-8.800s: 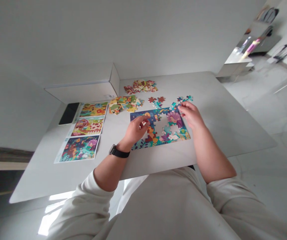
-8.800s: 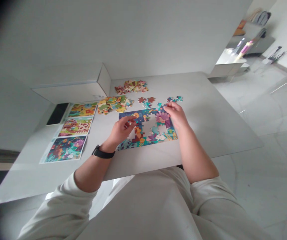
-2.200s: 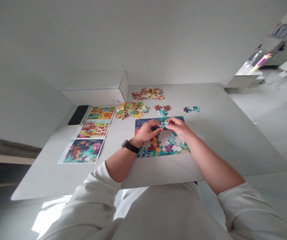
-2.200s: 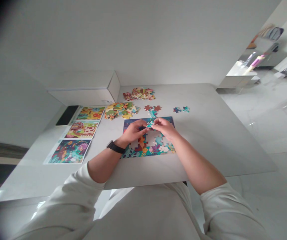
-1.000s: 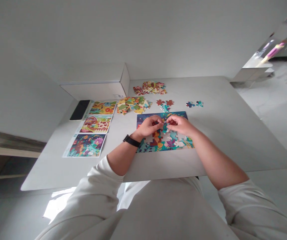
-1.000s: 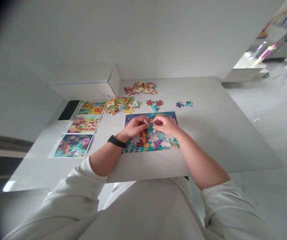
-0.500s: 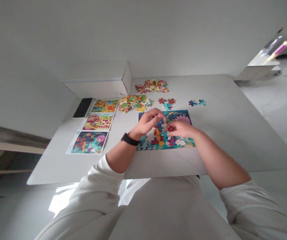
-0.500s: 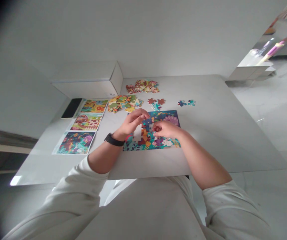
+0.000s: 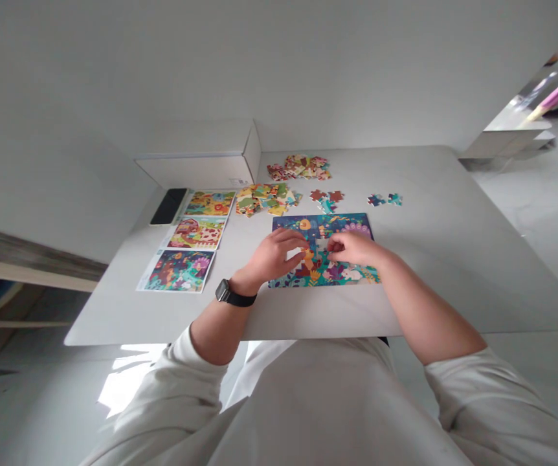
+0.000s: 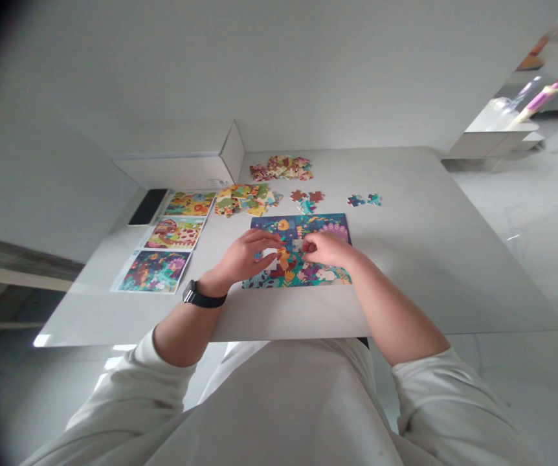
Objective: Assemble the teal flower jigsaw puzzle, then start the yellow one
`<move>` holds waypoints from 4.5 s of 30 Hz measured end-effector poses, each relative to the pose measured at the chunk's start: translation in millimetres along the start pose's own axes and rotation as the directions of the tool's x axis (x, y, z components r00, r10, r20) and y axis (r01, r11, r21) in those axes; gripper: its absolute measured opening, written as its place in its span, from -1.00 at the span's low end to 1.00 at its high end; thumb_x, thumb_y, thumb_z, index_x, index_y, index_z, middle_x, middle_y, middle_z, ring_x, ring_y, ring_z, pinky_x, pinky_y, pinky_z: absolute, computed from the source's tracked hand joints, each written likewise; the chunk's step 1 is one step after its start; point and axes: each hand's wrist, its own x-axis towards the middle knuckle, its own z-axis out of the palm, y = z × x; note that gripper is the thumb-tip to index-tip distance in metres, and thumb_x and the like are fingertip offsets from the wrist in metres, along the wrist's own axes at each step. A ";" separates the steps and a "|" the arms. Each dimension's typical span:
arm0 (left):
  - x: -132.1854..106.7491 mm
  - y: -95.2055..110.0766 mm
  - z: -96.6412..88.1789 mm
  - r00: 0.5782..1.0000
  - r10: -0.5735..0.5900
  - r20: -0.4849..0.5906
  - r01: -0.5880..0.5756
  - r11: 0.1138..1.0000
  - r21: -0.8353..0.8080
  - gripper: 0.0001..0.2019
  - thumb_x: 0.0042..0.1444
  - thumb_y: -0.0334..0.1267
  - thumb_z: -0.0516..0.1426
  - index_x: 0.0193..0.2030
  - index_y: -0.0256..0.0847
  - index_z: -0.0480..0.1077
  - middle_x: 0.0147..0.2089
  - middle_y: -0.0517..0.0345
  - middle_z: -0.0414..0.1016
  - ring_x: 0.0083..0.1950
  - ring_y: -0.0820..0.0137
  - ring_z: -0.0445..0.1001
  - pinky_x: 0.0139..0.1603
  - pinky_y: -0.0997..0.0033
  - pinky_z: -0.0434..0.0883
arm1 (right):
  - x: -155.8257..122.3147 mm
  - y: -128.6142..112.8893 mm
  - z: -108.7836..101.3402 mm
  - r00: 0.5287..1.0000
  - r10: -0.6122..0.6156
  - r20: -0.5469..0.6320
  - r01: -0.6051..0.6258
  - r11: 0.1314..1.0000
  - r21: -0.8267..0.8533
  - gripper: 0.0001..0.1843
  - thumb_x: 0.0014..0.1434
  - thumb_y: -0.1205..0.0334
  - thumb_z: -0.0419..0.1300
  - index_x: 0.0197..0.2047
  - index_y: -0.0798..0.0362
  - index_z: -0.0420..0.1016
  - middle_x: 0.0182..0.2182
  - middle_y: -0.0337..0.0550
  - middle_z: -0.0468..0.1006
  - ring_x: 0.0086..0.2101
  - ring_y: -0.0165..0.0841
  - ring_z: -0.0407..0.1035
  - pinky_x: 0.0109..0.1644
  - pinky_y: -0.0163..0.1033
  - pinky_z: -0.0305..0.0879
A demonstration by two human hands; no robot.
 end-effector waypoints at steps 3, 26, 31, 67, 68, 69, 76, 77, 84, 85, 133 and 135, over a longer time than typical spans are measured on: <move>-1.4 -5.7 14.2 0.998 0.036 0.058 -0.038 0.999 0.033 -0.79 0.43 -0.18 0.23 0.09 -0.03 0.68 0.18 -0.03 0.68 0.20 0.09 0.61 0.31 -0.01 0.50 | -0.6 1.5 1.8 1.000 -0.005 -0.025 0.004 0.999 -0.045 -0.75 0.02 0.09 0.56 -0.27 -0.09 0.65 -0.43 -0.29 0.66 -0.41 -0.30 0.50 -0.33 -0.23 0.25; -5.2 -6.7 32.2 0.951 0.172 0.257 -0.182 0.983 0.017 -0.74 0.39 -0.14 0.28 0.14 0.06 0.71 0.30 0.01 0.67 0.29 0.04 0.60 0.53 -0.17 0.35 | -5.8 -13.4 7.1 0.996 -0.006 -0.094 -0.020 0.964 -0.264 -0.87 0.14 0.26 0.49 -0.24 -0.10 0.67 -0.39 -0.22 0.70 -0.36 -0.24 0.52 -0.26 -0.18 0.21; -3.9 -4.1 31.5 0.953 0.157 0.260 -0.163 0.987 0.001 -0.75 0.39 -0.13 0.28 0.12 0.04 0.72 0.28 0.00 0.69 0.29 0.02 0.61 0.51 -0.17 0.37 | -7.9 -12.6 -2.6 0.988 -0.008 -0.156 -0.026 0.977 -0.212 -0.89 0.22 0.30 0.43 -0.31 -0.09 0.62 -0.41 -0.24 0.70 -0.37 -0.26 0.53 -0.21 -0.17 0.24; -1.3 -3.5 32.3 0.955 0.157 0.251 -0.161 0.987 -0.002 -0.72 0.45 -0.12 0.24 0.20 0.01 0.68 0.26 -0.05 0.68 0.27 0.09 0.63 0.52 -0.10 0.38 | -8.5 -19.3 -0.9 0.997 -0.063 0.033 0.071 0.942 -0.329 -0.83 0.22 0.27 0.44 -0.09 -0.03 0.70 -0.27 -0.24 0.72 -0.31 -0.35 0.51 -0.25 -0.29 0.19; -1.4 -4.5 32.3 0.955 0.162 0.250 -0.166 0.986 -0.009 -0.71 0.46 -0.12 0.23 0.22 0.00 0.68 0.26 -0.06 0.68 0.26 0.10 0.63 0.51 -0.08 0.39 | -8.0 -18.1 -0.7 0.998 -0.067 0.022 0.071 0.945 -0.321 -0.82 0.22 0.27 0.44 -0.09 -0.03 0.70 -0.27 -0.25 0.72 -0.32 -0.36 0.50 -0.25 -0.29 0.19; -1.6 -5.4 32.4 0.953 0.168 0.252 -0.171 0.985 -0.010 -0.71 0.46 -0.11 0.23 0.22 0.01 0.68 0.26 -0.05 0.67 0.25 0.10 0.63 0.50 -0.07 0.40 | -7.6 -17.1 -0.4 0.998 -0.066 0.023 0.070 0.945 -0.320 -0.82 0.21 0.28 0.45 -0.09 -0.03 0.70 -0.27 -0.25 0.71 -0.32 -0.36 0.50 -0.25 -0.30 0.18; -2.3 -7.5 31.6 0.950 0.163 0.268 -0.175 0.984 0.024 -0.76 0.43 -0.11 0.25 0.11 0.03 0.72 0.27 -0.04 0.64 0.27 0.07 0.60 0.46 -0.11 0.43 | -5.9 -16.0 -2.0 0.995 -0.098 0.030 0.102 0.960 -0.261 -0.88 0.23 0.29 0.45 -0.14 -0.01 0.70 -0.34 -0.27 0.68 -0.35 -0.38 0.47 -0.26 -0.30 0.18; -2.0 -7.5 30.7 0.953 0.155 0.261 -0.165 0.986 0.017 -0.75 0.44 -0.11 0.25 0.13 0.02 0.71 0.28 -0.04 0.64 0.27 0.07 0.60 0.46 -0.10 0.43 | -5.6 -15.4 -3.8 0.994 -0.109 -0.007 0.104 0.967 -0.234 -0.90 0.26 0.27 0.43 -0.13 -0.01 0.70 -0.33 -0.26 0.68 -0.35 -0.38 0.48 -0.24 -0.31 0.20; -1.6 -15.3 20.7 1.000 0.001 0.018 -0.002 0.999 0.044 -0.68 0.51 -0.13 0.15 0.28 -0.01 0.60 0.22 -0.06 0.65 0.24 0.12 0.62 0.31 0.00 0.55 | -3.7 0.5 -26.8 0.950 -0.065 -0.307 -0.015 0.968 -0.251 -0.91 0.35 0.26 0.32 -0.17 -0.03 0.70 -0.34 -0.23 0.71 -0.38 -0.38 0.47 -0.22 -0.28 0.24; -1.7 -16.4 19.6 1.000 -0.016 -0.022 0.017 0.999 0.042 -0.68 0.51 -0.13 0.15 0.28 -0.03 0.59 0.21 -0.06 0.66 0.22 0.13 0.63 0.30 0.01 0.55 | -3.8 3.7 -30.6 0.937 -0.053 -0.344 -0.044 0.963 -0.266 -0.90 0.36 0.26 0.31 -0.18 -0.04 0.70 -0.34 -0.23 0.71 -0.37 -0.37 0.48 -0.22 -0.27 0.23; 2.8 -34.4 24.7 0.700 -0.621 -0.353 0.227 0.663 -0.714 -0.70 0.34 0.02 0.26 0.03 -0.12 0.49 -0.04 0.05 0.58 -0.16 0.35 0.52 -0.23 0.41 0.46 | 150.8 17.0 -105.3 0.922 0.185 -0.340 -0.332 0.828 -0.451 -0.62 0.02 0.39 0.54 -0.04 0.00 0.80 -0.08 -0.07 0.79 -0.11 -0.21 0.63 0.02 -0.25 0.44; 2.8 -34.5 24.6 0.697 -0.629 -0.346 0.232 0.654 -0.720 -0.70 0.34 0.01 0.27 0.04 -0.13 0.49 -0.05 0.05 0.59 -0.18 0.36 0.51 -0.24 0.41 0.46 | 152.7 19.8 -107.9 0.926 0.189 -0.327 -0.330 0.826 -0.458 -0.68 -0.02 0.36 0.56 -0.14 0.00 0.78 -0.15 -0.10 0.79 -0.14 -0.21 0.62 -0.03 -0.25 0.44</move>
